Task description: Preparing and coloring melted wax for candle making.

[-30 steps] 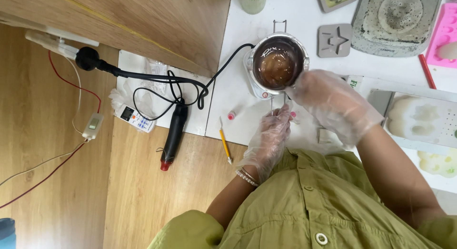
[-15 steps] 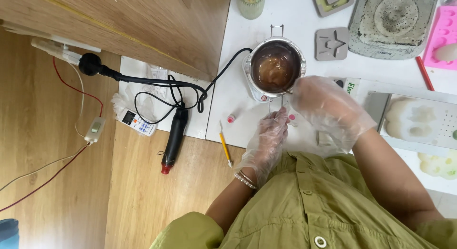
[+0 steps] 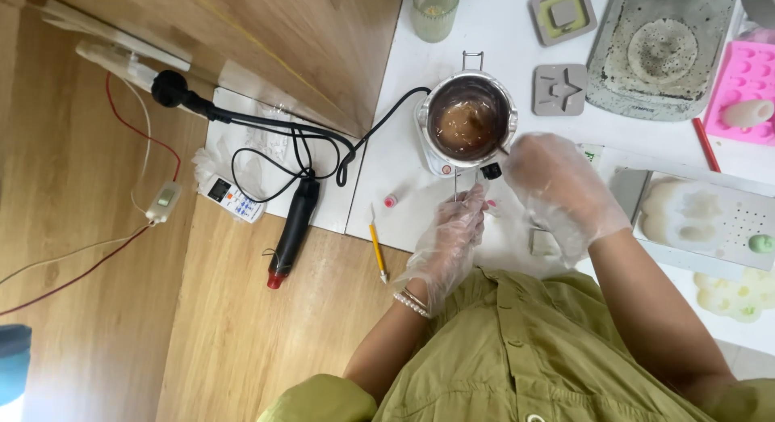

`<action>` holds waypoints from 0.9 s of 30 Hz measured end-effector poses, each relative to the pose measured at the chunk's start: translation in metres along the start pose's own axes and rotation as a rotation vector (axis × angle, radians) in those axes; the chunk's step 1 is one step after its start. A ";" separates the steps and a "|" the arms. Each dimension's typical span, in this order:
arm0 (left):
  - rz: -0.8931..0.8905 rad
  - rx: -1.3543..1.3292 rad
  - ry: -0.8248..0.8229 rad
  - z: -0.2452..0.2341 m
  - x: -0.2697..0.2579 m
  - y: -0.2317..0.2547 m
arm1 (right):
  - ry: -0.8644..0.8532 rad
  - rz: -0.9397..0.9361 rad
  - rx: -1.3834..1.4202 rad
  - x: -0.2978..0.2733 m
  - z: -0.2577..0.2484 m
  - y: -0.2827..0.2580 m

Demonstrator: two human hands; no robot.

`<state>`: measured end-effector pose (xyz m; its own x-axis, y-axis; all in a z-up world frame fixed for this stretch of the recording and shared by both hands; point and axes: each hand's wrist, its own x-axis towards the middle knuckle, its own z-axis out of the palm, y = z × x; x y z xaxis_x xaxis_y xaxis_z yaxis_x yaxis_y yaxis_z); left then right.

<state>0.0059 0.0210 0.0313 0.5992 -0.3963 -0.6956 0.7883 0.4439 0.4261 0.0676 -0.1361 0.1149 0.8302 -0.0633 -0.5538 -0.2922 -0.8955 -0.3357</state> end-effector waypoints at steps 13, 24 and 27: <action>0.231 0.180 0.055 -0.021 0.051 -0.048 | 0.471 -0.164 0.045 0.016 0.042 0.047; 0.174 0.123 0.060 -0.019 0.064 -0.040 | 0.611 -0.058 0.361 0.026 0.046 0.038; 0.186 0.091 -0.029 -0.026 0.044 -0.054 | 0.616 -0.212 0.936 0.038 0.068 0.058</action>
<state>-0.0135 0.0005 -0.0369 0.7384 -0.3378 -0.5836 0.6722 0.4380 0.5969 0.0504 -0.1609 0.0227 0.9213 -0.3871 -0.0366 -0.1433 -0.2506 -0.9574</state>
